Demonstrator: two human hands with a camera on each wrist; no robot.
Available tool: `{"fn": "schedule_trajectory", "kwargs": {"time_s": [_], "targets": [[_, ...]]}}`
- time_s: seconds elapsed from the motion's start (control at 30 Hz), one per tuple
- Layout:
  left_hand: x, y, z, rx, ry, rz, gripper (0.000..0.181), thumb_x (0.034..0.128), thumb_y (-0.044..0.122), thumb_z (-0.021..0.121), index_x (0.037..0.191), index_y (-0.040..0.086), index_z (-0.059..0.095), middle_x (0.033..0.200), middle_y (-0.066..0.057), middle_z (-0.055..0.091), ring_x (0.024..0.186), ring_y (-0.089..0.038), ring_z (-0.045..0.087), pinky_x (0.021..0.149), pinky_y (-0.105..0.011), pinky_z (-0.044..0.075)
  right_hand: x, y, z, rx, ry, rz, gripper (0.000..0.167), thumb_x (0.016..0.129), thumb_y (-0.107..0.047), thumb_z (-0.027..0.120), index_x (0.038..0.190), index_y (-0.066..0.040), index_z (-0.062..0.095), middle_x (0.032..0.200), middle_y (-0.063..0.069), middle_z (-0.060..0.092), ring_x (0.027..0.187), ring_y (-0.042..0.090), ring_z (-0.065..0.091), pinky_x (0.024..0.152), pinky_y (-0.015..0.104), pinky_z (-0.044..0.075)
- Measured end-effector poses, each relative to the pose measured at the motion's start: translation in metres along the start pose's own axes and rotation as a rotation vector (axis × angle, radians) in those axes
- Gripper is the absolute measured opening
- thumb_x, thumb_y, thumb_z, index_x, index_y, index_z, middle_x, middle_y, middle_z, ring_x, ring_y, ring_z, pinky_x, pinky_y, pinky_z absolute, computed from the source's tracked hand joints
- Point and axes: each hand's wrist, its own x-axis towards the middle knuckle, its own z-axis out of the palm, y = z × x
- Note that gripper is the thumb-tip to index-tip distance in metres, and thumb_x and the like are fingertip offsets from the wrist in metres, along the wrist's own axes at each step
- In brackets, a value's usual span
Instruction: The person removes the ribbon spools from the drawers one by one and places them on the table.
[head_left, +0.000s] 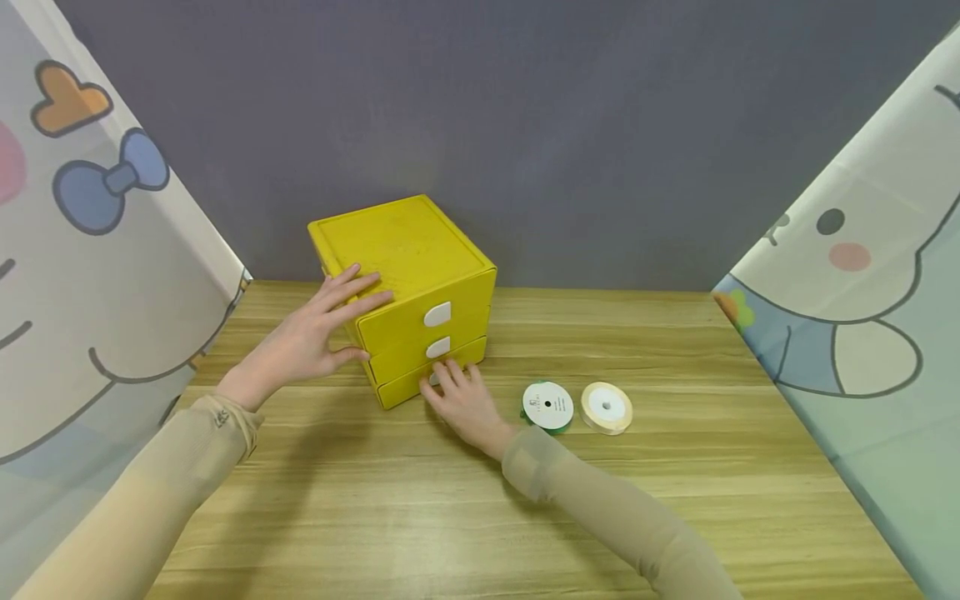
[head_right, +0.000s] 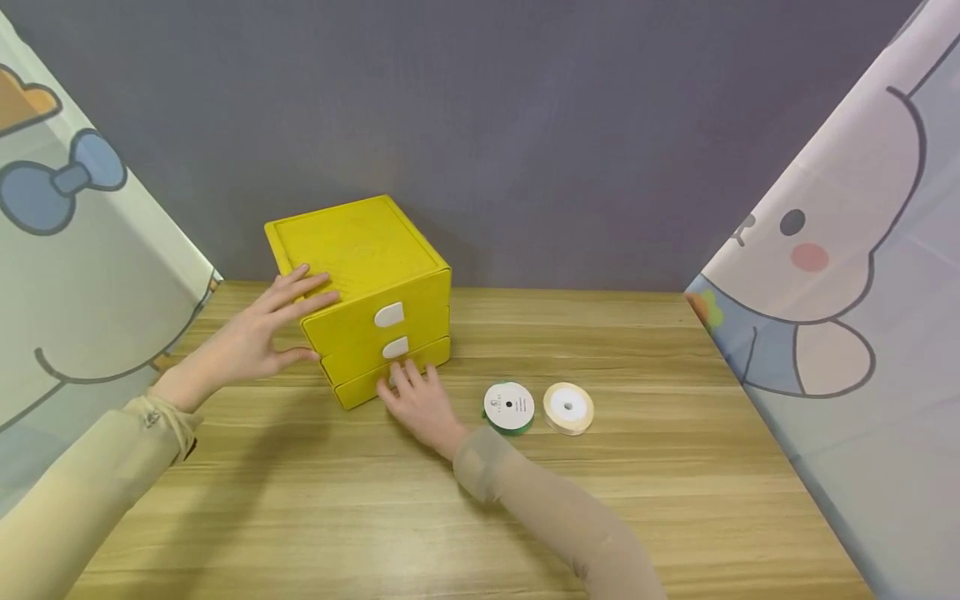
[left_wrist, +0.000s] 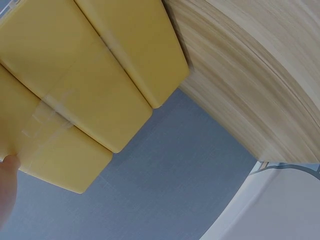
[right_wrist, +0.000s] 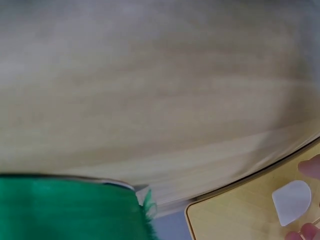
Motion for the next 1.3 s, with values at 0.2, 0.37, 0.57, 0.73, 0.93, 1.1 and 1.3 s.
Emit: {"fn": "schedule_trajectory", "kwargs": {"time_s": [0.2,0.37,0.57,0.73,0.93,1.1,1.3], "targets": [[0.0,-0.001,0.001,-0.003,0.002,0.0,0.095,0.0642,0.007,0.087,0.147,0.021,0.041,0.155,-0.013,0.033,0.148,-0.035,0.019,0.121,-0.057,0.016,0.003,-0.001,0.0,0.003,-0.056,-0.013,0.027,0.088,-0.015,0.067,0.111,-0.022,0.058,0.113,0.004,0.056,0.103,0.022,0.058,0.078,0.034,0.053],[-0.001,-0.001,0.0,-0.009,0.011,0.004,0.095,0.0642,0.007,0.087,0.146,0.021,0.041,0.155,-0.014,0.034,0.148,-0.034,0.019,0.123,-0.054,0.015,0.009,-0.001,0.0,-0.045,-0.083,-0.04,0.022,0.088,-0.015,0.066,0.108,-0.023,0.06,0.108,0.001,0.056,0.098,0.019,0.056,0.073,0.029,0.05],[0.0,0.0,-0.001,-0.014,0.009,0.003,0.095,0.0647,0.006,0.087,0.146,0.021,0.041,0.155,-0.014,0.034,0.148,-0.035,0.019,0.122,-0.056,0.015,0.013,0.0,0.004,-0.091,-0.045,-0.065,0.013,0.092,-0.014,0.06,0.102,-0.023,0.06,0.103,-0.001,0.057,0.095,0.018,0.056,0.072,0.029,0.05],[0.0,0.0,-0.001,-0.02,0.005,-0.002,0.095,0.065,0.005,0.086,0.146,0.021,0.041,0.155,-0.014,0.034,0.148,-0.035,0.019,0.122,-0.056,0.015,0.013,0.001,0.007,-0.127,-0.013,-0.097,0.014,0.095,-0.011,0.05,0.099,-0.021,0.059,0.101,0.0,0.059,0.095,0.018,0.06,0.071,0.03,0.052],[-0.001,-0.001,-0.001,-0.021,0.008,-0.001,0.094,0.0649,0.007,0.087,0.146,0.021,0.041,0.154,-0.014,0.033,0.148,-0.035,0.019,0.122,-0.057,0.015,0.016,0.001,0.01,-0.171,0.02,-0.119,0.023,0.099,-0.009,0.042,0.098,-0.023,0.06,0.099,-0.001,0.06,0.092,0.017,0.06,0.073,0.03,0.053],[-0.001,-0.002,-0.001,-0.022,0.009,-0.002,0.094,0.0646,0.007,0.087,0.146,0.021,0.041,0.154,-0.014,0.034,0.148,-0.035,0.019,0.122,-0.057,0.015,0.017,0.001,0.012,-0.174,0.023,-0.131,0.024,0.099,-0.009,0.041,0.098,-0.024,0.059,0.099,-0.001,0.059,0.091,0.017,0.059,0.074,0.03,0.053],[-0.001,-0.003,-0.002,-0.019,0.005,-0.007,0.095,0.0643,0.007,0.087,0.146,0.021,0.041,0.154,-0.014,0.033,0.148,-0.036,0.019,0.121,-0.057,0.015,0.018,-0.001,0.016,-0.173,0.074,-0.122,0.029,0.099,-0.005,0.034,0.091,-0.02,0.057,0.092,0.002,0.059,0.085,0.019,0.059,0.072,0.03,0.051]]}}
